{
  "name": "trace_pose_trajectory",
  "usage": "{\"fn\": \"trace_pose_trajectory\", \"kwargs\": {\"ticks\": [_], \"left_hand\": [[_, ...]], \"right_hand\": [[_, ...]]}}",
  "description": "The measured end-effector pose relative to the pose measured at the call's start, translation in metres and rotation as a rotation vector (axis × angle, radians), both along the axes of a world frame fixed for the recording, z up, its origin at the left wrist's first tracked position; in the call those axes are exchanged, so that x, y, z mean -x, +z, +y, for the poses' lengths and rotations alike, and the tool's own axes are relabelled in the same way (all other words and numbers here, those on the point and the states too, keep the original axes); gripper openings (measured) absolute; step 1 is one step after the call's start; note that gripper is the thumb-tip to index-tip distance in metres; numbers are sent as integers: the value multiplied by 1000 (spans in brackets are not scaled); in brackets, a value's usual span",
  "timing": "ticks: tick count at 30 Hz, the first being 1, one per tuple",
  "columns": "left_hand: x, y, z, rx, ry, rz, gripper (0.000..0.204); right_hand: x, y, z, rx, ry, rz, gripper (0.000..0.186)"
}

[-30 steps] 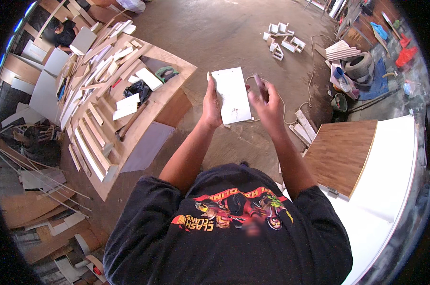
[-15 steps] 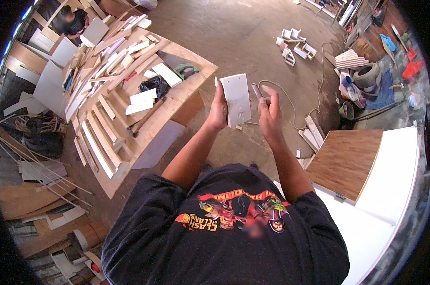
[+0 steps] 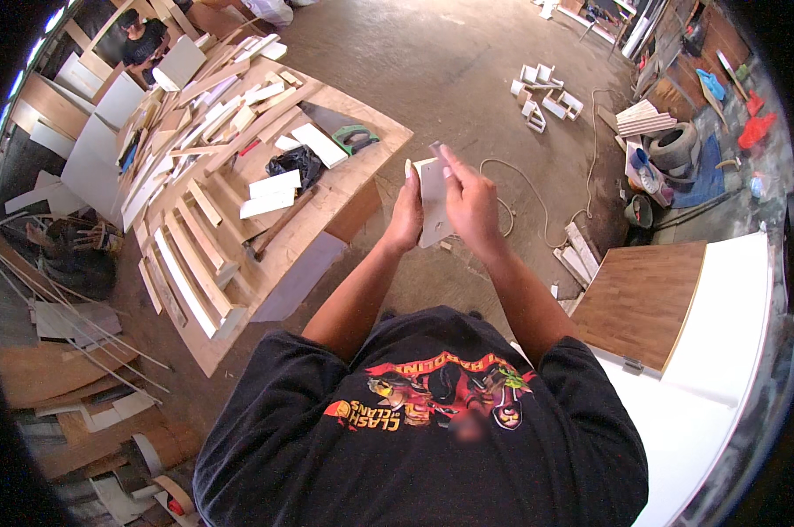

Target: The person marks a piece of wood with a pencil and a square, cuts the wood with a hand saw, and then sands the cut edges with a sanding block.

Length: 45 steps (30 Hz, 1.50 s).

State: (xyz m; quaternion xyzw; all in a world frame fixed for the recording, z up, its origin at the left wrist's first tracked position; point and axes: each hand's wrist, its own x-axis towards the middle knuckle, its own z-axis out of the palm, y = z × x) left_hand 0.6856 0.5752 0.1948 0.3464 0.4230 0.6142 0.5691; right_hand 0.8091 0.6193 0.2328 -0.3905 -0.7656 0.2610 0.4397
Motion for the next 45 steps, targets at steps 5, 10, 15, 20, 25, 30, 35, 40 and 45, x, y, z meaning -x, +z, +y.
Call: {"fn": "trace_pose_trajectory", "kwargs": {"ticks": [5, 10, 15, 20, 25, 30, 35, 40, 45], "left_hand": [[14, -15, 0, -29, -8, 94, 79], [4, -4, -6, -43, 97, 95, 79], [4, -12, -6, -39, 26, 220, 78], [13, -27, -1, -68, 7, 286, 80], [11, -19, -3, -88, 33, 373, 81], [8, -26, -2, -57, 69, 338, 79], [3, -29, -1, -43, 66, 334, 75], [5, -23, 1, -65, 16, 349, 73], [3, -25, 1, -44, 57, 278, 75]], "right_hand": [[3, 5, -5, -50, 92, 105, 34], [0, 3, -15, -58, 203, 166, 32], [-7, 2, -15, -50, 219, 132, 32], [-12, 2, 1, 68, 104, 81, 33], [-18, -3, 1, 55, 242, 101, 33], [-16, -5, 0, -3, 286, 163, 34], [-24, -8, 15, -13, 213, 117, 33], [-29, -12, 26, 53, 118, 69, 34], [-29, -16, 11, 25, 277, 91, 32]]}}
